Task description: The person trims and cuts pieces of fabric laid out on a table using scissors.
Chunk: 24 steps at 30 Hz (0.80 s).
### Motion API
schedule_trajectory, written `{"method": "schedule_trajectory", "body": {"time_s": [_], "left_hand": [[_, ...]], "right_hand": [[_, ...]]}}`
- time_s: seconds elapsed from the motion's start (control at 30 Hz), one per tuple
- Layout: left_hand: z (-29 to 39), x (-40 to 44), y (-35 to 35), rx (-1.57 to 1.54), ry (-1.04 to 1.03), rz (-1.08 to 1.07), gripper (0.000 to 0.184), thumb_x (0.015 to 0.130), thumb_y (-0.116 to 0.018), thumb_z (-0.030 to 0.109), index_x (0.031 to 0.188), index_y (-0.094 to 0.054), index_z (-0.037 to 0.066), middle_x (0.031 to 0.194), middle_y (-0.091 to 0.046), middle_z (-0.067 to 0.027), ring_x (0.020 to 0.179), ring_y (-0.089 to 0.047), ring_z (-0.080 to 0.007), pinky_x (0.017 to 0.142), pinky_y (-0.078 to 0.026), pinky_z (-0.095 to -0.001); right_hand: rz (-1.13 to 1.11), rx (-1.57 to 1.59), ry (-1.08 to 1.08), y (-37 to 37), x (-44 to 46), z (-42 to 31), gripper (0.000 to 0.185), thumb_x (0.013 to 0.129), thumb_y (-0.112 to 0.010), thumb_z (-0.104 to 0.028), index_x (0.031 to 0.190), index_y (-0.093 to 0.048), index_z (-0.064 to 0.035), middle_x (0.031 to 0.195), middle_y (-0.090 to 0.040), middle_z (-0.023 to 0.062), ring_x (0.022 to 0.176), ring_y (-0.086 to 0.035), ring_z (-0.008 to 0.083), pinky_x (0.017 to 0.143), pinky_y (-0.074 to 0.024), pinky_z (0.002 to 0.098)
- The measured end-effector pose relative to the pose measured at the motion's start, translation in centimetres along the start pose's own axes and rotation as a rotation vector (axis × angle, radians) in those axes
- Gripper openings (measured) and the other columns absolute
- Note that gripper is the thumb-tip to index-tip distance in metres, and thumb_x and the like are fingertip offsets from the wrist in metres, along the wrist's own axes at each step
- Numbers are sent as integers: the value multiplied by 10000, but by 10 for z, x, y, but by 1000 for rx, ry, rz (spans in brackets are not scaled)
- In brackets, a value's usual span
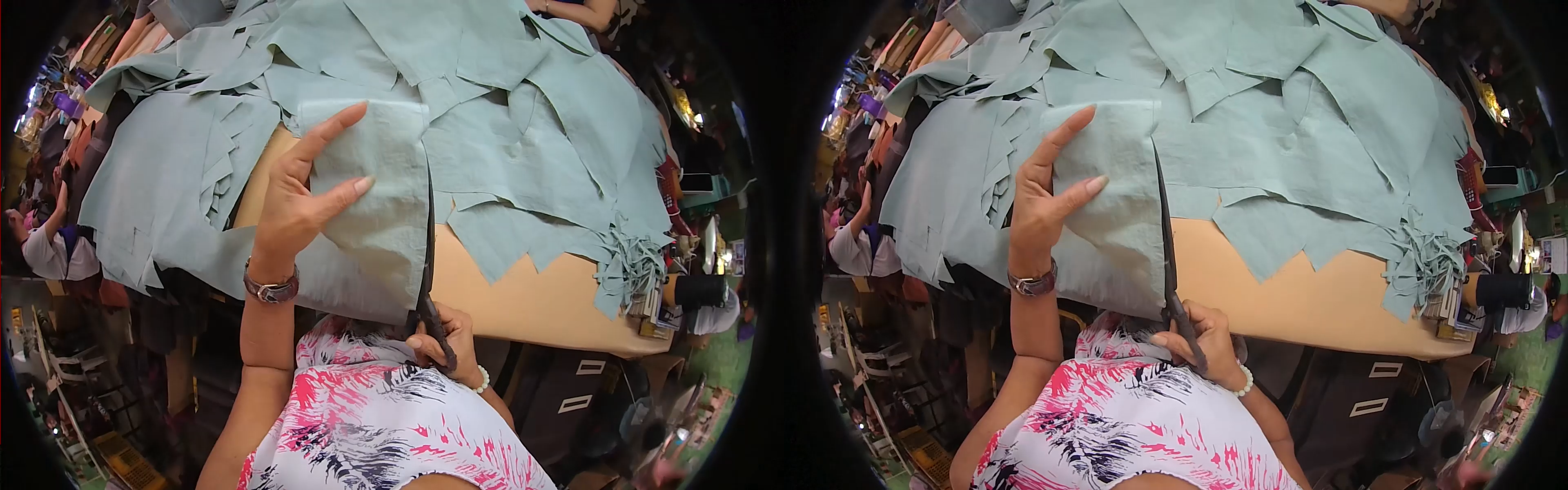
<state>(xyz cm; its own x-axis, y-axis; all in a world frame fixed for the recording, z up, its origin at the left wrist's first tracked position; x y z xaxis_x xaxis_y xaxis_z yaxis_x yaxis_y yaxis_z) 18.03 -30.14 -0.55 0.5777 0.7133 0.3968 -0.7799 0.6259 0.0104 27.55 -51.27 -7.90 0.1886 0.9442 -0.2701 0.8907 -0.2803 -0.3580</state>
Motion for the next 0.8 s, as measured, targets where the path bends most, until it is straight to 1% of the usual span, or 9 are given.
{"method": "schedule_trajectory", "body": {"time_s": [0.03, 0.1, 0.13, 0.27, 0.37, 0.5, 0.8], "left_hand": [[-1, 0, -1, -3, 1, -5, 560, 693, -677, -15, 1215, -473, -24, 1175, -535, -91, 1059, -498, -133, 913, -375, -246], [-4, -2, -4, -9, 10, -11, 604, 690, -675, -10, 1246, -440, -19, 1239, -494, -96, 1118, -459, -137, 953, -338, -253], [-4, -3, -5, 36, 12, -11, 607, 691, -675, -7, 1249, -436, -19, 1246, -489, -100, 1129, -454, -142, 959, -333, -259], [-1, -8, -11, 164, -9, -18, 618, 692, -677, 4, 1255, -425, -26, 1268, -470, -121, 1164, -435, -166, 982, -313, -277], [3, -12, -13, 231, -52, -32, 623, 692, -673, 4, 1259, -415, -32, 1278, -458, -138, 1188, -420, -187, 994, -301, -287], [7, -18, -15, 275, -86, -40, 631, 693, -664, -2, 1266, -401, -35, 1294, -443, -142, 1211, -404, -207, 1002, -291, -292], [1, -24, -17, 260, -100, -42, 649, 686, -671, 0, 1272, -395, -30, 1302, -437, -132, 1216, -398, -202, 1008, -289, -295]], "right_hand": [[-22, 72, -35, 3, -2, 4, 315, 689, -760, -177, 686, -483, -29, 548, -481, -8, 466, -471, 55, 426, -363, 188], [-99, 159, 37, 6, 1, 14, 394, 650, -782, -281, 704, -491, -20, 574, -487, 4, 496, -481, 67, 449, -372, 192], [-138, 203, 70, 7, 0, 17, 442, 630, -792, -333, 712, -496, -16, 587, -489, 10, 511, -485, 73, 461, -377, 193], [-118, 176, 38, 6, 1, 10, 549, 572, -804, -435, 734, -500, -8, 603, -492, 17, 529, -492, 85, 477, -383, 197], [-95, 160, 82, 7, 6, 9, 559, 557, -815, -432, 741, -498, -9, 599, -493, 14, 526, -492, 87, 477, -388, 201], [-62, 213, 91, 1, 10, 1, 569, 546, -825, -423, 756, -495, -9, 596, -494, 12, 521, -491, 87, 474, -392, 206], [-30, 242, 66, 1, 10, 2, 529, 557, -832, -362, 764, -496, -8, 620, -497, 15, 521, -490, 83, 472, -392, 205]]}}
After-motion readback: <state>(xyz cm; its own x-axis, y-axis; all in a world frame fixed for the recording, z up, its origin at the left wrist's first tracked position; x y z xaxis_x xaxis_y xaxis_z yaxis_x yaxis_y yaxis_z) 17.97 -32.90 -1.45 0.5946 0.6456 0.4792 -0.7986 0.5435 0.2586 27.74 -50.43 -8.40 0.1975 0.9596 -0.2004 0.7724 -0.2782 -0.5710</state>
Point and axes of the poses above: each hand's wrist, its own x-axis towards the middle knuckle, its own y-axis out of the back of the hand, z = x × y, the point moved 2 cm from there along x, towards the middle knuckle
